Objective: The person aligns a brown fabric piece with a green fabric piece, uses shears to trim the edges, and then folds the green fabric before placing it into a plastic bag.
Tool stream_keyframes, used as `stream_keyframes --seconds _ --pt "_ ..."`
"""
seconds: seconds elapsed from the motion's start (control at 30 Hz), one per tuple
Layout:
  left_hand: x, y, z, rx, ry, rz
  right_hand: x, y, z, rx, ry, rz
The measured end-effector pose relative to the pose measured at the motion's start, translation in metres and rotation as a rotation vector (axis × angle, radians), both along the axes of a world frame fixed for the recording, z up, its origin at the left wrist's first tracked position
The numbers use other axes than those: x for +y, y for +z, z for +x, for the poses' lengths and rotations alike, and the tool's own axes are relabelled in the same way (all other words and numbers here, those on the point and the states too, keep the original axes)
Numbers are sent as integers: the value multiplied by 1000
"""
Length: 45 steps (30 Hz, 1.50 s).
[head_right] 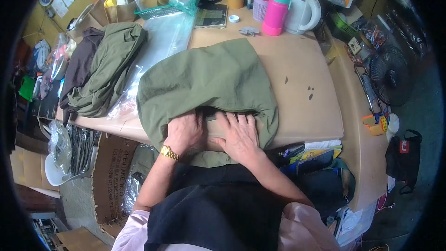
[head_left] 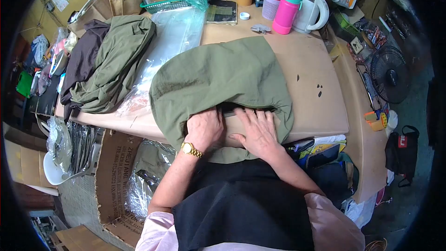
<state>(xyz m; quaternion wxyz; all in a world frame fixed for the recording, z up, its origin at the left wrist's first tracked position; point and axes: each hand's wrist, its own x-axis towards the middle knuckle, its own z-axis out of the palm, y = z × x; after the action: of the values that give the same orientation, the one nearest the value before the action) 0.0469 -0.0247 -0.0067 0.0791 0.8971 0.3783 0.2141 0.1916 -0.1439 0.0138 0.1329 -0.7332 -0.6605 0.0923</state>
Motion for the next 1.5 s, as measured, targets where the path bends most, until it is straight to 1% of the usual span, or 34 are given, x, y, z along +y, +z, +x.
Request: stream_keyframes --seconds 0.03,0.07,0.13,0.17,0.23,0.27,0.3,0.33,0.37,0.43,0.53,0.6,0.73,0.8,0.83,0.9,0.93,1.0,1.03,1.1,1.13,1.2,1.3,1.33,1.4,1.43,1.5 --pt "2 1 0 61 40 -96 -1 -7 2 -37 8 166" --pt "4 0 3 61 43 -95 -4 -11 4 -37 10 168" --pt "5 -5 11 159 -38 -94 -8 -13 6 -174 55 119" --pt "3 -8 16 117 -44 -20 -9 -11 8 -176 60 118" --pt "0 -3 24 93 -42 -5 -11 -2 14 -189 70 -11" --pt "0 0 27 71 -43 6 -12 0 16 -191 72 -10" --pt "2 2 28 83 -19 -67 -13 2 19 -156 98 -47" --pt "5 4 29 81 -15 -65 -13 3 21 -121 124 -82" --pt "9 7 29 126 -19 -98 -15 1 22 -123 128 -78" --pt "13 8 29 169 -17 -127 -19 -7 22 -154 150 22" --pt "16 -6 32 171 -30 -75 -21 -8 22 -132 160 8" --pt "22 -28 33 129 -66 164 -21 -7 23 -114 170 1" --pt "37 -31 38 160 -83 170 -22 -4 23 -130 177 6" --pt "44 -30 36 123 -273 286 -22 -4 21 -126 159 13" --pt "43 -25 33 121 -266 287 -21 -4 20 -119 134 16" --pt "35 -11 23 -112 -319 120 -21 -8 20 -97 120 19" --pt "33 -10 18 -109 -316 117 -21 -9 19 -72 100 18" --pt "28 -10 9 84 -190 10 -20 -3 18 -57 106 4" --pt "24 -8 4 86 -190 5 -20 -1 18 -48 110 -6" --pt "18 -2 -4 -22 -232 148 -22 1 20 -27 114 -40" --pt "20 -2 -6 -23 -229 148 -22 1 21 -9 120 -70" --pt "25 -1 -9 116 -254 101 -22 2 22 6 129 -52" --pt "36 -15 -9 79 -218 72 -23 1 24 23 152 -8" --pt "36 -9 -8 78 -220 71 -25 1 24 29 162 17" --pt "39 5 -7 -50 -251 -173 -26 2 25 36 164 15" --pt "41 -1 -6 -51 -248 -172 -26 2 25 44 170 13" --pt "45 -19 -4 77 -241 -2 -27 2 24 37 174 -6"
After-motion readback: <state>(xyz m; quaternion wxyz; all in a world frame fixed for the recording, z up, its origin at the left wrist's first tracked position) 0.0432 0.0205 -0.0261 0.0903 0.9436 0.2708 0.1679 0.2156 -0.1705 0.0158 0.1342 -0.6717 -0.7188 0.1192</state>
